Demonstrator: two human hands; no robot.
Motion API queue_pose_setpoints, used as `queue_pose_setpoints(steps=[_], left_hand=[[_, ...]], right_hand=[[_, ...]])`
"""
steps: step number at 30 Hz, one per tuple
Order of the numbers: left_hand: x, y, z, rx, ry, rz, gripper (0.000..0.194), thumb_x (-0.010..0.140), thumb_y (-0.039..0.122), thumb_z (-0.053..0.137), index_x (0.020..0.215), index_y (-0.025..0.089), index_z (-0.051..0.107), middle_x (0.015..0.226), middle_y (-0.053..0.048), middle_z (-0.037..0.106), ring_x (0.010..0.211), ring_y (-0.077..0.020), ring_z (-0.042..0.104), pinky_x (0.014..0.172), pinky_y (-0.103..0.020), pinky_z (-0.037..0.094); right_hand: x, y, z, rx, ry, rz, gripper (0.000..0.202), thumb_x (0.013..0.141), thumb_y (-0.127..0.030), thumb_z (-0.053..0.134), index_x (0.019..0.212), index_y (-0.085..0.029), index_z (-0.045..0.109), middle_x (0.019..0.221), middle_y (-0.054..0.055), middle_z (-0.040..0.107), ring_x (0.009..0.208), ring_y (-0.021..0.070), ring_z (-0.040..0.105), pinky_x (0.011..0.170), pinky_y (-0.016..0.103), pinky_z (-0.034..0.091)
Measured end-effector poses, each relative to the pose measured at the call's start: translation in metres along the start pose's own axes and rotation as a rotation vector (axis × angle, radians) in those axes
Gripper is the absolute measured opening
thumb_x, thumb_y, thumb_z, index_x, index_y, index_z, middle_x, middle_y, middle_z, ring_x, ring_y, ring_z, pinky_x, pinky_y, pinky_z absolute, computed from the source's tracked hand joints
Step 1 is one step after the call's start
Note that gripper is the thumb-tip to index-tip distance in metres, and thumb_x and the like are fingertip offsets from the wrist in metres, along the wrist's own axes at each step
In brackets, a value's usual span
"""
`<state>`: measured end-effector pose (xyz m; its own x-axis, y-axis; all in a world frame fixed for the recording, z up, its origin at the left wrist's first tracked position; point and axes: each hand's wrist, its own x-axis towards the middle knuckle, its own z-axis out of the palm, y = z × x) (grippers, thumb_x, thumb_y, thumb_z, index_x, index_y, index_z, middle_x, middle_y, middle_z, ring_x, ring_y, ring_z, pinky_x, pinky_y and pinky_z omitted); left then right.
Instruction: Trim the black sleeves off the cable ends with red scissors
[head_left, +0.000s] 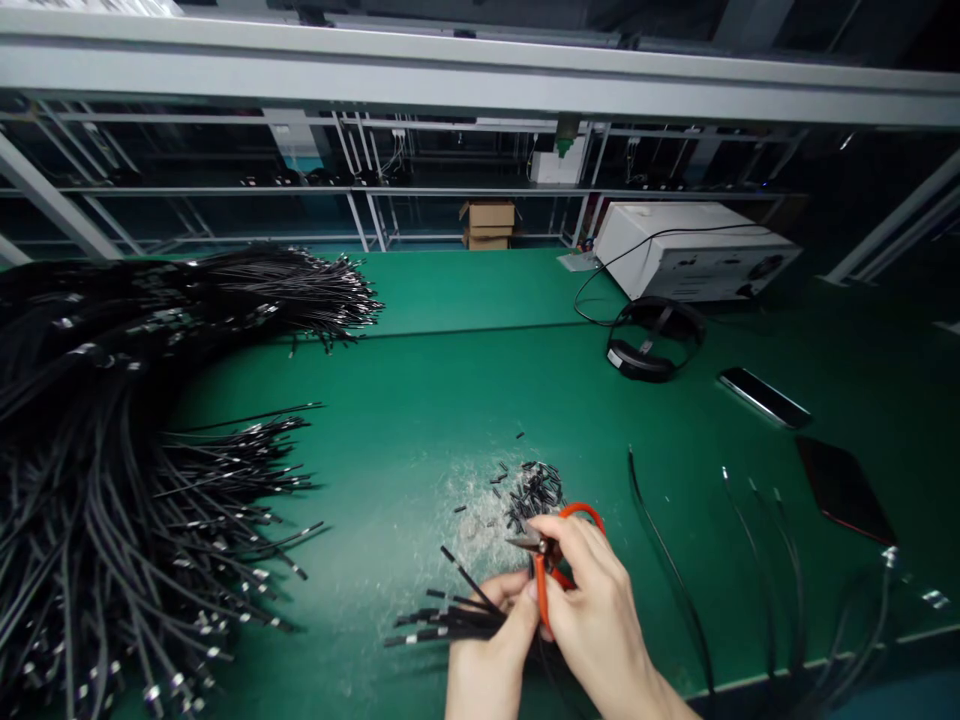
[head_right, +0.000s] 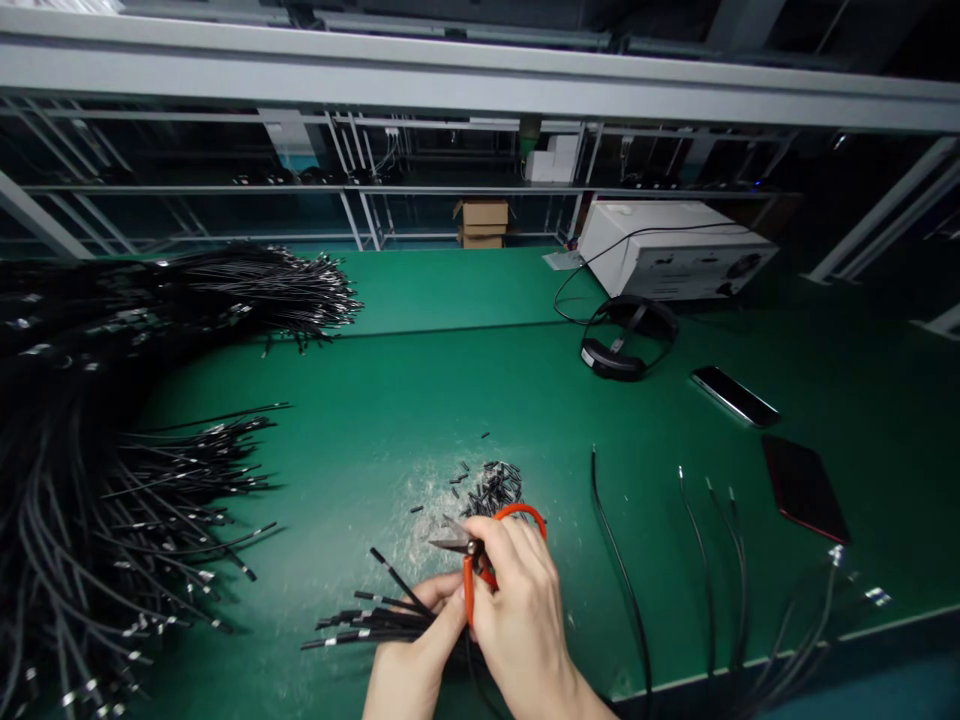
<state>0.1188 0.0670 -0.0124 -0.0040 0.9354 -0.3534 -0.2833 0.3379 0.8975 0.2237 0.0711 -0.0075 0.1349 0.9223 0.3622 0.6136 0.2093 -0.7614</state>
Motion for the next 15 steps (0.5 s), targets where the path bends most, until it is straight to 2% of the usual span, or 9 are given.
queue_pose_setpoints(steps=[5,7,9,11,13,15], left_hand=[[-0.006,0.003,-0.002,0.022,0.010,0.035,0.018,0.065,0.030,0.071,0.074,0.015,0.073,0.054,-0.002,0.067,0.051,-0.0178,0.058,0.053,-0.026,0.047],[-0.006,0.002,-0.004,0.032,-0.016,0.068,0.014,0.067,0.030,0.069,0.063,0.016,0.070,0.051,-0.001,0.064,0.050,-0.0165,0.056,0.053,-0.026,0.046],[-0.005,0.000,-0.007,0.034,-0.025,0.084,0.021,0.068,0.030,0.068,0.052,0.016,0.065,0.048,-0.001,0.061,0.050,-0.0156,0.055,0.054,-0.025,0.044],[-0.003,-0.002,-0.009,0.018,-0.008,0.051,0.018,0.066,0.031,0.069,0.059,0.015,0.066,0.046,0.000,0.060,0.048,-0.0148,0.054,0.053,-0.026,0.044],[-0.001,-0.003,-0.009,-0.015,0.032,-0.010,0.026,0.064,0.034,0.071,0.079,0.013,0.067,0.045,0.001,0.060,0.044,-0.0142,0.053,0.049,-0.026,0.043],[0.000,-0.003,-0.009,-0.040,0.068,-0.050,0.035,0.063,0.035,0.072,0.087,0.012,0.066,0.044,0.001,0.060,0.042,-0.0139,0.053,0.047,-0.025,0.043]], right_hand=[[0.000,-0.002,-0.004,-0.154,-0.008,-0.203,0.033,0.079,-0.006,0.043,0.106,-0.021,0.054,0.081,0.006,0.056,0.076,0.0212,0.050,0.068,0.034,0.040],[0.003,-0.002,-0.008,-0.181,-0.085,-0.320,0.034,0.080,-0.005,0.042,0.107,-0.021,0.055,0.080,0.006,0.055,0.075,0.0207,0.049,0.068,0.035,0.039],[0.008,0.001,-0.014,-0.168,-0.224,-0.415,0.034,0.080,-0.005,0.041,0.106,-0.022,0.056,0.080,0.005,0.055,0.075,0.0199,0.049,0.069,0.035,0.039],[0.016,0.005,-0.023,-0.058,-0.335,-0.363,0.029,0.082,-0.008,0.042,0.103,-0.022,0.055,0.084,0.004,0.057,0.078,0.0183,0.051,0.071,0.031,0.041],[0.023,0.011,-0.033,0.057,-0.336,-0.190,0.019,0.086,-0.016,0.044,0.102,-0.021,0.053,0.090,0.004,0.058,0.082,0.0161,0.054,0.073,0.027,0.043],[0.027,0.019,-0.043,0.031,-0.303,-0.082,0.017,0.088,-0.026,0.048,0.103,-0.021,0.051,0.096,0.004,0.059,0.085,0.0158,0.056,0.074,0.025,0.043]])
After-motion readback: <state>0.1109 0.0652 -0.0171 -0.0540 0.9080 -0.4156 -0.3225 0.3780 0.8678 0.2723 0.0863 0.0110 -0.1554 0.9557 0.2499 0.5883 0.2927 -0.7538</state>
